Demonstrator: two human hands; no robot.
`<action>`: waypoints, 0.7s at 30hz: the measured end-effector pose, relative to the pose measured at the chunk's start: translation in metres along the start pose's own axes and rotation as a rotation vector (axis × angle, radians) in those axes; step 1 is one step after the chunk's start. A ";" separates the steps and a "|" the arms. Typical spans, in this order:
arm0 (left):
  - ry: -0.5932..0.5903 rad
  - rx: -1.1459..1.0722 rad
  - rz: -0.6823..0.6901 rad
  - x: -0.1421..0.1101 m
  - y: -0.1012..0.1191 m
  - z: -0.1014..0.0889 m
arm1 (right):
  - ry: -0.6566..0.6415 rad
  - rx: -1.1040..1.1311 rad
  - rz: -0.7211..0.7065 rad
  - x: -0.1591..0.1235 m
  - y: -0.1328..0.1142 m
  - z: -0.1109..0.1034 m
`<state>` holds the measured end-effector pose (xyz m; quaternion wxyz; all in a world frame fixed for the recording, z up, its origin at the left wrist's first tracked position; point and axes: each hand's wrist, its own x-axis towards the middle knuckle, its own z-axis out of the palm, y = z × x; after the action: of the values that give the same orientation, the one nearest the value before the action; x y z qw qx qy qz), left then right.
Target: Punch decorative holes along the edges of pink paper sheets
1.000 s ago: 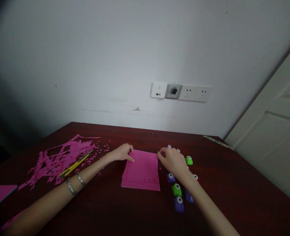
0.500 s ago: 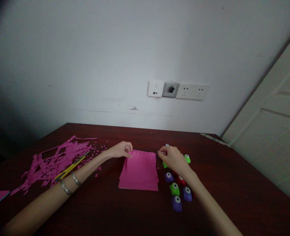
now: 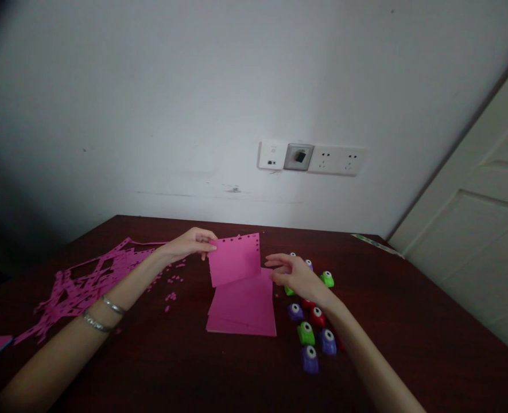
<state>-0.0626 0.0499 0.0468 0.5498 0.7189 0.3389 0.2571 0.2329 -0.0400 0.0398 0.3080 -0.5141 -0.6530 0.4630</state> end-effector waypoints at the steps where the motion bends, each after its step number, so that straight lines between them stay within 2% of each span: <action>1: -0.008 -0.011 -0.007 -0.001 0.001 0.000 | 0.008 -0.004 -0.008 0.001 0.002 0.001; 6: -0.031 -0.086 -0.043 -0.004 0.007 0.005 | 0.076 -0.004 -0.057 0.007 0.011 0.006; 9: -0.025 -0.108 -0.049 -0.004 0.008 0.008 | 0.040 0.054 -0.080 0.006 0.008 0.008; 16: 0.043 -0.006 -0.035 0.000 0.004 0.012 | -0.041 0.150 0.036 -0.001 -0.002 0.012; 21: 0.052 0.009 -0.036 0.001 0.001 0.013 | -0.023 0.163 0.041 0.000 -0.001 0.014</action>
<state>-0.0519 0.0423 0.0441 0.5420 0.7084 0.3671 0.2640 0.2203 -0.0441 0.0356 0.3318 -0.4954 -0.6059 0.5267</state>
